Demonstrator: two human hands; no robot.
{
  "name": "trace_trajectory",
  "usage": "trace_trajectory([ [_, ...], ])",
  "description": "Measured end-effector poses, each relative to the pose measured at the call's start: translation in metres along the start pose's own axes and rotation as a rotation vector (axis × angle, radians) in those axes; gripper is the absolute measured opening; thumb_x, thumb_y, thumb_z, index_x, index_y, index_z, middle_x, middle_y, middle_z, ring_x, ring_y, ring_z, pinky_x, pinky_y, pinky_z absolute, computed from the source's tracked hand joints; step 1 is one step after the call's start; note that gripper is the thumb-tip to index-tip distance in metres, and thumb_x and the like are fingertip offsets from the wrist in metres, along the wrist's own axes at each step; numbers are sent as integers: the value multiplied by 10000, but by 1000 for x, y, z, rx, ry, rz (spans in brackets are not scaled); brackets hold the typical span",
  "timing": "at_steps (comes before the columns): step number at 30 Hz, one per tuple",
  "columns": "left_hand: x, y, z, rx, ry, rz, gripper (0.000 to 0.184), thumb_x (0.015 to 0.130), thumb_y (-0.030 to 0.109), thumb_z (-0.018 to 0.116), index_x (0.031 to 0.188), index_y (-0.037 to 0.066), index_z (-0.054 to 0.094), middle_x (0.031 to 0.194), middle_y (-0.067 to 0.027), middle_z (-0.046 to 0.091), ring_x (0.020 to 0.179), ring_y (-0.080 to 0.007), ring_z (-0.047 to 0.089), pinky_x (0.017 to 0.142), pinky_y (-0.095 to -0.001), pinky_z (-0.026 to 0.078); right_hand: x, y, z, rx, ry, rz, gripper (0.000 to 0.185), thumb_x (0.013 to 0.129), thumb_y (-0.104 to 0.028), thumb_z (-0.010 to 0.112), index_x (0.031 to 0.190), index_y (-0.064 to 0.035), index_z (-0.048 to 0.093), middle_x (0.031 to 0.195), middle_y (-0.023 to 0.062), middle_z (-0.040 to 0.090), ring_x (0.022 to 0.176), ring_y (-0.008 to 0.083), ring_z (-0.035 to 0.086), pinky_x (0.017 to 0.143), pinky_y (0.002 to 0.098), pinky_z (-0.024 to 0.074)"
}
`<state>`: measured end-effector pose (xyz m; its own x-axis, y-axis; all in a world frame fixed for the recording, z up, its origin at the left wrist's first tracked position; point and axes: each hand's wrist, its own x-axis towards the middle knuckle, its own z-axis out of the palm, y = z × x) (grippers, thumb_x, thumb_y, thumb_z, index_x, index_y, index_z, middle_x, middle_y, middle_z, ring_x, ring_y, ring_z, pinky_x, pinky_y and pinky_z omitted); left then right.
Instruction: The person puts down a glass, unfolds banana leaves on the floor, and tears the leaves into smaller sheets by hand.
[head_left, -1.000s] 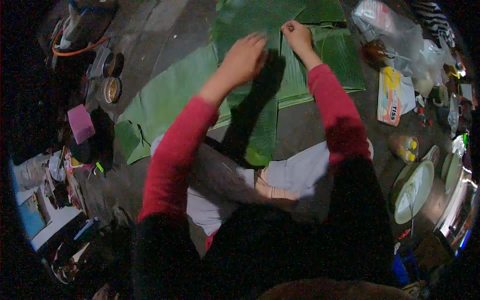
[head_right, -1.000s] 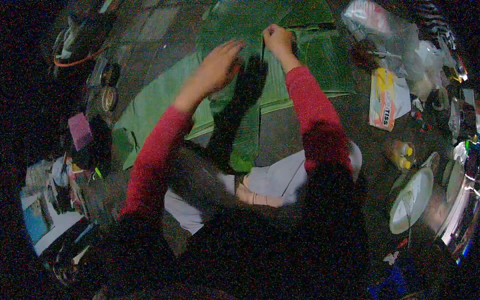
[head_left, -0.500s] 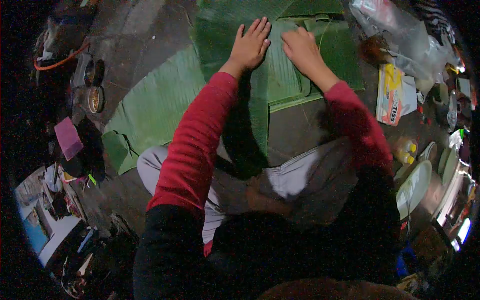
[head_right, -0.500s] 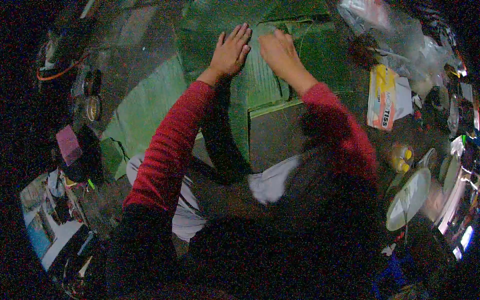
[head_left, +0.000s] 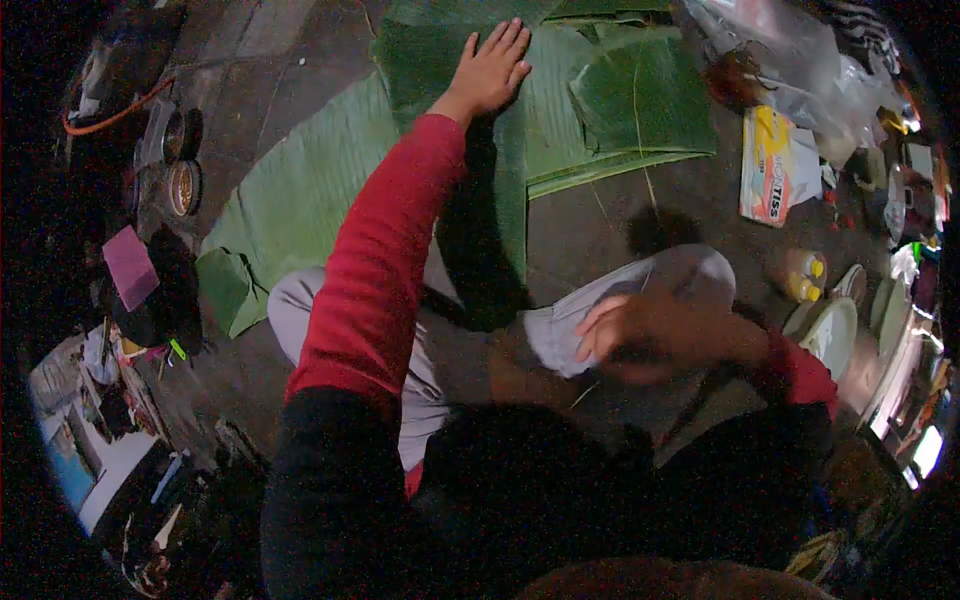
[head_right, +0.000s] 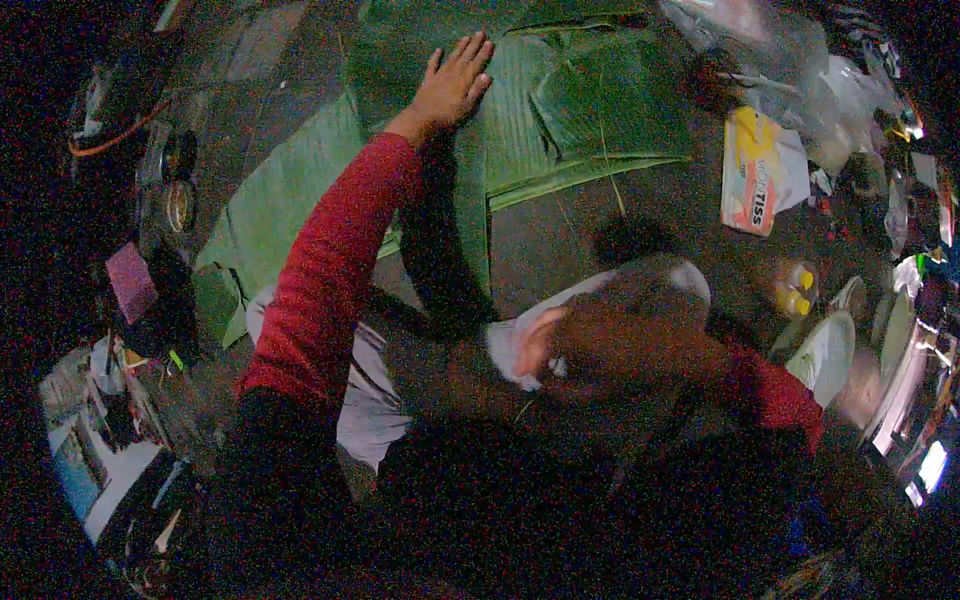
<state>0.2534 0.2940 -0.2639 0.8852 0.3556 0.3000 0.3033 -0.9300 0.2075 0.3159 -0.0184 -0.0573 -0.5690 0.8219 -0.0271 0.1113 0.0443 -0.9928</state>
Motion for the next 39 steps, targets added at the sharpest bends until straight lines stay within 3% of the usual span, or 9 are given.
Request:
trace_trajectory([
  [3, -12, 0, -19, 11, -56, -10, 502, 927, 338, 310, 1383, 149, 224, 1463, -76, 123, 1340, -253, 149, 1049, -519, 123, -5, -31, -31, -30, 122, 384, 128, 800, -142, 517, 804, -15, 523, 848, 71, 613, 801, 180, 583, 727, 303, 452],
  [5, -33, 15, -47, 60, -73, 152, 478, 871, 253, 431, 1329, 160, 330, 1439, -105, 193, 1327, -275, 186, 1039, -515, 168, -11, 5, -51, -293, 406, 177, 114, 797, -128, 513, 818, -16, 517, 755, 58, 611, 682, 139, 572, 644, 265, 451],
  [9, -74, 40, -87, 71, -306, 422, 471, 807, 192, 494, 1269, 158, 411, 1438, -105, 197, 1329, -281, 180, 1048, -505, 167, -1, 55, -90, -994, 517, 781, 208, 787, -174, 541, 957, -56, 568, 874, 158, 601, 785, 294, 606, 669, 378, 476],
  [12, -88, 41, -91, 5, -373, 488, 414, 774, 160, 504, 1187, 148, 481, 1427, -100, 226, 1324, -279, 195, 1057, -488, 168, 28, 84, -69, -1211, 806, 750, 275, 770, -157, 524, 1030, -77, 563, 989, 191, 555, 810, 362, 588, 664, 462, 484],
  [16, -76, 33, -90, 89, -286, 452, 302, 776, 160, 517, 1075, 125, 526, 1343, -96, 342, 1308, -269, 229, 1061, -478, 171, 88, 118, -23, -852, 970, 387, 336, 770, -214, 583, 1055, -43, 538, 1038, 197, 519, 790, 377, 571, 696, 425, 487],
  [24, -67, 29, -120, 38, -155, 310, 216, 767, 197, 573, 960, 101, 558, 994, -48, 576, 1100, -231, 457, 1025, -507, 212, 133, 143, -4, -151, 1083, 317, 294, 750, -261, 646, 917, -25, 597, 812, 141, 624, 742, 293, 612, 661, 384, 478],
  [30, -58, 22, -130, 2, -164, 331, 144, 766, 228, 590, 848, 114, 621, 824, -36, 609, 938, -232, 518, 976, -491, 271, 135, 131, -25, -472, 1023, 386, 278, 784, -302, 599, 936, -69, 608, 858, 156, 633, 775, 337, 603, 674, 404, 475],
  [33, -49, 24, -131, 54, -382, 278, 290, 728, 217, 624, 996, 111, 601, 1006, -70, 596, 1057, -259, 487, 984, -492, 271, 137, 140, -34, -566, 1020, 370, 330, 789, -300, 612, 972, -27, 590, 872, 163, 623, 796, 281, 612, 696, 347, 463],
  [39, -46, 12, -119, -105, -269, 224, 213, 773, 299, 596, 861, 108, 627, 799, -65, 601, 908, -258, 538, 830, -471, 358, 124, 151, -60, -489, 887, 345, 386, 763, -376, 617, 1003, -75, 619, 903, 180, 628, 839, 357, 596, 749, 410, 468],
])
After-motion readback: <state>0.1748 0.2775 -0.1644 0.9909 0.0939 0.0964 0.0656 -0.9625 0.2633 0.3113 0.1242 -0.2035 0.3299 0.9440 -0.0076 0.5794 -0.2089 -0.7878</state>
